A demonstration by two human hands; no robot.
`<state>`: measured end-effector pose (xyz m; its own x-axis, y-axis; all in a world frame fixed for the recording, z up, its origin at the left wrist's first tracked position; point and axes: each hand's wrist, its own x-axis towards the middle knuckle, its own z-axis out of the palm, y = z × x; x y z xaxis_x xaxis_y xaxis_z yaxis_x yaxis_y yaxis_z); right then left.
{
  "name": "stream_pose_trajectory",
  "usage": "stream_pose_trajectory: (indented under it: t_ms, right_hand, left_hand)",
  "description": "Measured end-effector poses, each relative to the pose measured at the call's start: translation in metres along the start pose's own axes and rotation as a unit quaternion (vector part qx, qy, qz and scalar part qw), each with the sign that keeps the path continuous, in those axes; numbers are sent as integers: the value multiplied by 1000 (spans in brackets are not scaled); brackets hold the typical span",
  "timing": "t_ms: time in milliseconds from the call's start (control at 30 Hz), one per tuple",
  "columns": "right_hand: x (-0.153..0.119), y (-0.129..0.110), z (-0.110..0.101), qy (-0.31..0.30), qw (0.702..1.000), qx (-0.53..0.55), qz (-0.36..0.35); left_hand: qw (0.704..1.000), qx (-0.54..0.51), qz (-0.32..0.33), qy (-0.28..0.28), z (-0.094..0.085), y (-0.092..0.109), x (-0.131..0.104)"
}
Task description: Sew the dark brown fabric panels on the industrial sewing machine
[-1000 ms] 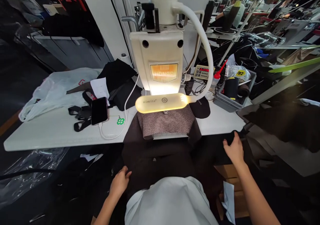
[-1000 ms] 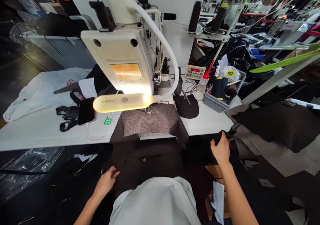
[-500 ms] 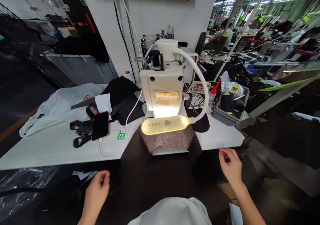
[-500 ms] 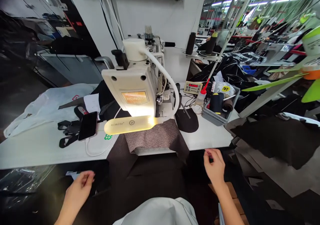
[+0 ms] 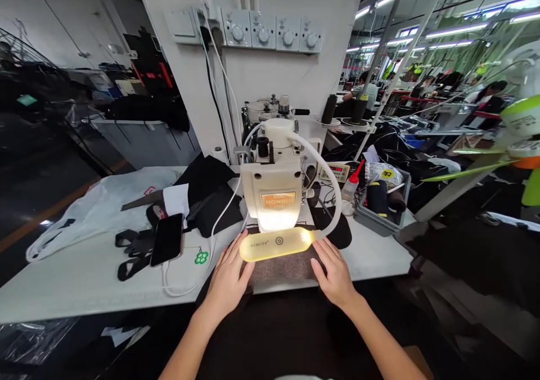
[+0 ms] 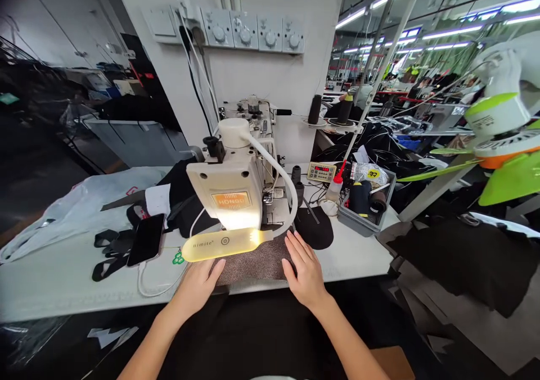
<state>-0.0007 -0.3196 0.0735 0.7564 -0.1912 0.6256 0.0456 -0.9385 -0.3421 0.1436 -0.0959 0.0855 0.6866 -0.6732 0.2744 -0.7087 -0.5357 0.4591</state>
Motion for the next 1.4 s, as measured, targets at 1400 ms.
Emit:
stream_pose_trajectory:
  t_ms: [1400]
  right_hand:
    - [17, -10, 3, -86, 995, -58, 14]
  left_hand:
    - [991, 118, 35, 52, 2, 14, 13]
